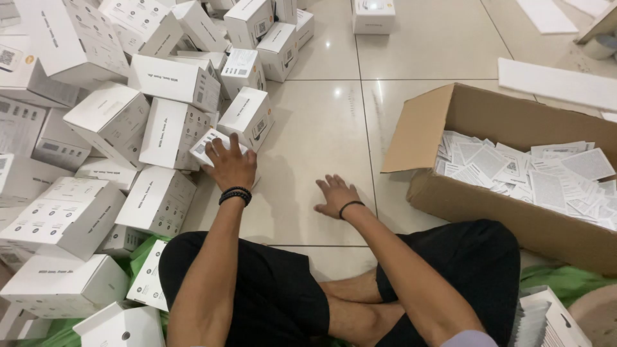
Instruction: The person places documentation and items into product boxes and sorts them.
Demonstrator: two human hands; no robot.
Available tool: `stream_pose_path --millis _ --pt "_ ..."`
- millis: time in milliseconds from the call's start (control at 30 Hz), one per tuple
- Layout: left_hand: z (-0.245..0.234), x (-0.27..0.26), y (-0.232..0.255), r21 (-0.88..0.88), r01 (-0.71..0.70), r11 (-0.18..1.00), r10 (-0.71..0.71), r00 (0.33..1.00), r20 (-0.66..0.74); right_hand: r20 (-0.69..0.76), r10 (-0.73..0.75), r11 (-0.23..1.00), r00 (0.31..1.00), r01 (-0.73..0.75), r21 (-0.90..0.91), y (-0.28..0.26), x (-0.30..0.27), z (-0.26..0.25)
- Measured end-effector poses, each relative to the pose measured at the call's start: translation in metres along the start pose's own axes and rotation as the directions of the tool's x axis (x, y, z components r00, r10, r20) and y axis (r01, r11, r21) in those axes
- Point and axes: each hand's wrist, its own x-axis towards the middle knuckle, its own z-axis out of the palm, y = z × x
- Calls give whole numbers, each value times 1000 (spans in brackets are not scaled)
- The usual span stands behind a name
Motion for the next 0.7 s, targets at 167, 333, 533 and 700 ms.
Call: stream_pose_path --millis 167,333,533,700 --pt "-60 -19 17 -124 54 991 -44 995 88 -137 -197 948 971 224 225 32 -28 61" --pt "-108 -50 22 -409 182 894 -58 953 298 -279 -109 778 954 256 573 36 -90 51" --pt "-77 -87 51 -826 429 366 172 841 513 -10 -259 -351 966 -84 933 44 -106 34" --pt "-67 -93 61 -843 426 329 261 817 514 -104 60 -345 993 118 931 33 -122 12"
